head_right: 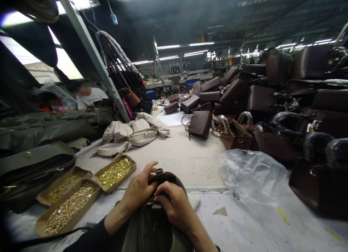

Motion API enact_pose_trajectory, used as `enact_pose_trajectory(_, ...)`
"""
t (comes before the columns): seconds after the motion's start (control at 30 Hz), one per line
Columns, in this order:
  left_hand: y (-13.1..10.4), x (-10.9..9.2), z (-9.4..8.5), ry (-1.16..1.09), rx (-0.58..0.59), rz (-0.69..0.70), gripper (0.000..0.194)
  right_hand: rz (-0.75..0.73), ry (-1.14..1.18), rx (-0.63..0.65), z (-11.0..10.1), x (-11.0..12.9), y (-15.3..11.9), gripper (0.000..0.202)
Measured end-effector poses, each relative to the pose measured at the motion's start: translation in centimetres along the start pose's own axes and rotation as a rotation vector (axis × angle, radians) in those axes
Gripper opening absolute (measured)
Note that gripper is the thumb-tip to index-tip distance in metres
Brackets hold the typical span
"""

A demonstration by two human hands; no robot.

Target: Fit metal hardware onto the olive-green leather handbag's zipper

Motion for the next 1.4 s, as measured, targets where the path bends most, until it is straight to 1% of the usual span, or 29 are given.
enact_pose_trajectory(0.1,0.3,-0.3,-0.1,0.207,0.009,0.154,0.063,-0.031,-0.029,-0.01,0.1,-0.2,-0.1,0.005)
enact_pose_trajectory(0.17,0.7,-0.4,0.0,0.3,0.0,0.227,0.052,-0.049,-0.04,-0.017,0.2,-0.3,-0.2,0.005)
enact_pose_trajectory(0.23,1.0,-0.3,0.1,0.343,-0.013,0.289,0.038,-0.056,-0.04,-0.027,0.2,-0.4,-0.1,0.005)
enact_pose_trajectory(0.27,1.0,-0.2,0.2,0.35,-0.021,0.33,0.035,-0.059,-0.036,-0.034,0.1,-0.4,-0.1,0.005)
enact_pose_trajectory(0.3,1.0,0.0,0.2,0.35,-0.031,0.38,0.035,-0.062,-0.032,-0.042,0.0,-0.5,-0.1,0.006)
enact_pose_trajectory(0.37,1.0,0.3,0.2,0.348,-0.043,0.491,0.042,-0.063,-0.023,-0.058,-0.2,-0.6,-0.1,0.006)
enact_pose_trajectory(0.43,0.8,0.5,0.1,0.339,-0.032,0.574,0.047,-0.057,-0.013,-0.066,-0.4,-0.6,-0.1,0.006)
enact_pose_trajectory(0.57,0.7,0.6,-0.7,0.263,-0.016,0.629,0.051,-0.042,0.002,-0.07,-0.5,-0.6,-0.1,0.006)
enact_pose_trajectory(0.67,0.8,0.4,-1.2,0.213,0.072,0.651,0.057,-0.022,0.018,-0.089,-0.7,-0.6,-0.1,0.005)
enact_pose_trajectory(0.8,1.1,0.2,-1.6,0.152,0.212,0.599,0.061,0.026,0.065,-0.122,-1.1,-0.7,-0.2,0.003)
enact_pose_trajectory(0.93,1.0,0.0,-2.0,0.068,0.286,0.502,0.059,0.055,0.104,-0.145,-1.3,-0.8,-0.2,0.003)
enact_pose_trajectory(1.03,0.8,-0.4,-1.9,-0.068,0.264,0.405,0.048,0.039,0.133,-0.144,-1.3,-0.8,0.0,0.004)
enact_pose_trajectory(1.13,0.9,-0.7,-1.5,-0.229,0.209,0.238,0.039,0.002,0.116,-0.14,-1.3,-0.9,0.1,0.006)
enact_pose_trajectory(1.23,1.4,-0.9,-1.0,-0.338,0.21,0.112,0.038,-0.029,0.063,-0.158,-1.1,-1.1,0.1,0.008)
enact_pose_trajectory(1.4,2.5,-1.2,-1.0,-0.405,0.232,0.003,0.038,-0.078,-0.051,-0.21,-0.7,-1.2,-0.2,0.015)
Point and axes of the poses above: each hand's wrist, its own y-axis towards the middle knuckle, its own z-axis out of the palm, x = y × z, the point moved 2 cm from there along y, towards the middle knuckle, and after that the axes turned 3 degrees about y, right-handed, at the moved point
